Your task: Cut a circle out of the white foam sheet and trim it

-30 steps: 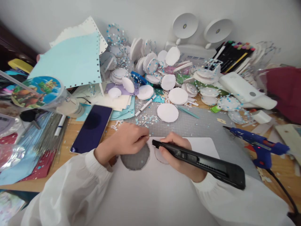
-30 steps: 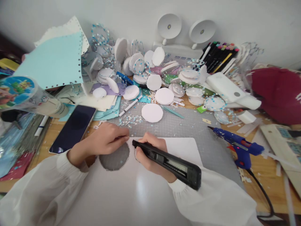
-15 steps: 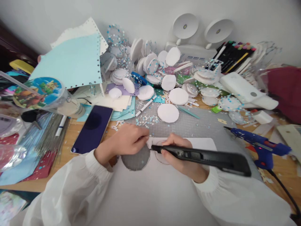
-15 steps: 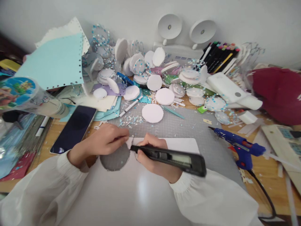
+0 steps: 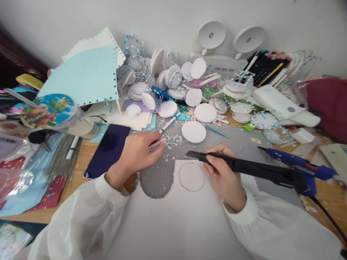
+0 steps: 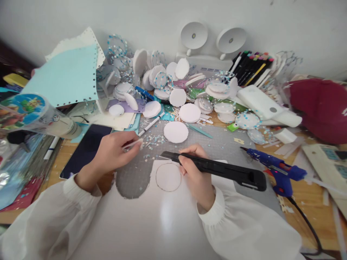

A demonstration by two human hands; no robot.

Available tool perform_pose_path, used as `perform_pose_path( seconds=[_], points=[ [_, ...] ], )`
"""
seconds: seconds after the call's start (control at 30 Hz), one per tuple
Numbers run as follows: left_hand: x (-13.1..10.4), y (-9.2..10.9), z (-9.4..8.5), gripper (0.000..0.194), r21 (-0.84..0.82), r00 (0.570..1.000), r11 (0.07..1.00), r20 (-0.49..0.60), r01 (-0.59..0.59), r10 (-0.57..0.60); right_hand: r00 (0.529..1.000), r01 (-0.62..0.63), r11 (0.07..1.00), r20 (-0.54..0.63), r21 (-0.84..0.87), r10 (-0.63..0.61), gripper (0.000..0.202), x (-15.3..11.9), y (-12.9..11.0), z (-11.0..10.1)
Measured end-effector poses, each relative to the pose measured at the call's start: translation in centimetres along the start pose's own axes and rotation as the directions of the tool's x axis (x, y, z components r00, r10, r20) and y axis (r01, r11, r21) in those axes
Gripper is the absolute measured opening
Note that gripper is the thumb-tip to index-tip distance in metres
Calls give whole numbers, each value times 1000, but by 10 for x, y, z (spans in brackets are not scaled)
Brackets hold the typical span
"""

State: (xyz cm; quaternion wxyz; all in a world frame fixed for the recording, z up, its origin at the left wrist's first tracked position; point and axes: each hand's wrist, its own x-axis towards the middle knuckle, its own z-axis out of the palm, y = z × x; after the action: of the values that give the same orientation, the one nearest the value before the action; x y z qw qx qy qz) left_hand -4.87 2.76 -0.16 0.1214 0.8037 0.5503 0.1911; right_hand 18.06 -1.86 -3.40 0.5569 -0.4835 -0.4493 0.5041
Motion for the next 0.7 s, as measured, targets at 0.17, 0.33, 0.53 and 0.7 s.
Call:
perform_pose_path(
  seconds=[0.17,0.33,0.53,0.7],
  points=[
    [3,-4,6,33,2,993,999,-114,-40,40,998,38,999,-39,-19,-39,2,6,-5,-3],
    [2,3,10,17,-5,968,992,-217,-128,124,991,93,993,-91,-77,-100,1,9,-9,-6],
    [1,9,12,12,0,979,986,-124,-164,163,990,94,995,-100,-28,-96,3,11,-12,-8],
    [2,10,9,16,-45,987,990,-93,-137,132,992,98,995,-80,-37,-101,4,8,-13,-8]
  ],
)
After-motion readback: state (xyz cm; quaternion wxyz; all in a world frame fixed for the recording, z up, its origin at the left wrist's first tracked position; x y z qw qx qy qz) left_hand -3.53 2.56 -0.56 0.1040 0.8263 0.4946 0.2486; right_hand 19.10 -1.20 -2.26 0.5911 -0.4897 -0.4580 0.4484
